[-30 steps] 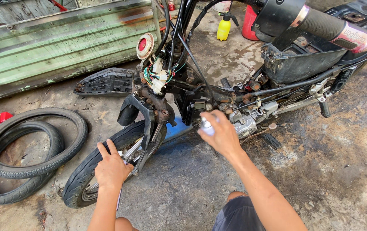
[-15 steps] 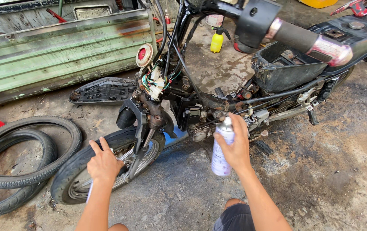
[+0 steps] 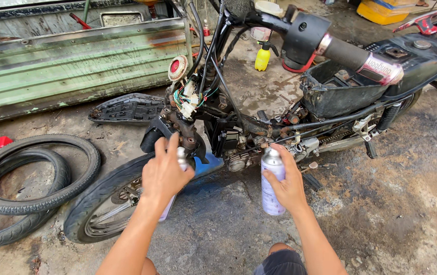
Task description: The person sprays a cleaning agent from two aerosol cans onto various parts of a disassembled motorcycle, including the engine, frame, handlebars, and front fork. The person moves around the bike to reach different areas while applying the spray.
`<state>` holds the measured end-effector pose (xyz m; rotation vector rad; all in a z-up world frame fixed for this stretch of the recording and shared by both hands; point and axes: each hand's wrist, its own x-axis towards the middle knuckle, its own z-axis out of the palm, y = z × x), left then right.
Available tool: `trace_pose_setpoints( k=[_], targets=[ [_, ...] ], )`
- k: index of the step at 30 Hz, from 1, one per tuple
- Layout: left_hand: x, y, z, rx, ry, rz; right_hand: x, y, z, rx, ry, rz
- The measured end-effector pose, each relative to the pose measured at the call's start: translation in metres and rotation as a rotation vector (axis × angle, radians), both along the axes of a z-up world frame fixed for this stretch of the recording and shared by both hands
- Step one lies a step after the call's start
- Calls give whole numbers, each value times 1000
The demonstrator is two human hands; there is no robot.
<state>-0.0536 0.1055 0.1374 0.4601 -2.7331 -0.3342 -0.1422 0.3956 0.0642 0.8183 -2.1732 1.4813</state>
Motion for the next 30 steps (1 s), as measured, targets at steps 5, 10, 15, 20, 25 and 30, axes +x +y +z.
trace_pose_setpoints(
  k=[5, 10, 15, 20, 25, 30],
  targets=[
    [-14, 31, 72, -177, 198, -153, -28, -37, 27, 39, 254, 36],
    [-26, 27, 117, -329, 274, -132, -40, -71, 41, 288, 469, -13],
    [-39, 3, 110, -372, 167, -152, -56, -85, 54, 104, 528, -34],
    [-28, -18, 71, -246, -12, -117, -59, -73, 50, 225, 571, -107],
    [-26, -40, -35, -157, -259, -16, -60, -73, 57, 341, 389, -40],
    [-6, -31, -140, -354, -465, 385, -61, -94, 65, 88, 667, -18]
  ],
)
